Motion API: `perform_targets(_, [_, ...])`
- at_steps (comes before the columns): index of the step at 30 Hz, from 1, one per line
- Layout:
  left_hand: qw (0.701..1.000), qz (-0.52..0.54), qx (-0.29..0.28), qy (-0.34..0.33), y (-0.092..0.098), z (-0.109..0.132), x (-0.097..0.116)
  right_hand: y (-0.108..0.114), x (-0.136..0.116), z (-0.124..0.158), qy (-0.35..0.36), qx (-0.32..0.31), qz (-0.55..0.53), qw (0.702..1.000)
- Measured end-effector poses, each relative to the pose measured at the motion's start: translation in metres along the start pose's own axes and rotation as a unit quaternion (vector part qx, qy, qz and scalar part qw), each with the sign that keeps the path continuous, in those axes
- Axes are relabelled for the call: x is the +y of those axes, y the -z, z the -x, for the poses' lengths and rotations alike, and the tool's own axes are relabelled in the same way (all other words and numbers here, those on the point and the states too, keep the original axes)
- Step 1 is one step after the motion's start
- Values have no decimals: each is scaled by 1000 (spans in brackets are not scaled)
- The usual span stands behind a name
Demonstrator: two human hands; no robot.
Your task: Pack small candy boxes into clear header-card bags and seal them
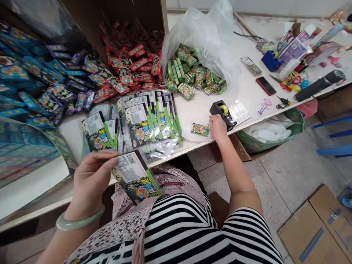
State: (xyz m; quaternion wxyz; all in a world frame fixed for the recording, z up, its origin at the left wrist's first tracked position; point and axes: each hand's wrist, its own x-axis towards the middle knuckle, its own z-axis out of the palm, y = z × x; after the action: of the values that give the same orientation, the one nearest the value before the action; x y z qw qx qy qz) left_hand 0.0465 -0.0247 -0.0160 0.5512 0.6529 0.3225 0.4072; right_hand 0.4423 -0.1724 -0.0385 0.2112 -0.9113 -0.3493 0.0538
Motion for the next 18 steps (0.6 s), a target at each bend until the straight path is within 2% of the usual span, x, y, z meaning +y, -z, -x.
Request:
perform_targets(4, [1000,-13,-14,-2,-7,-2,3,-10,-1,-9,-11,-15,48,999])
perform_targets(12, [999,-31,0,-12,-1,-1,1,-11,-2,-2,-17,-22,103,994])
perform_targets(18, [999,-35,-6,-11,1,-2,1,-11,-4,-21,-35,-38,122,991])
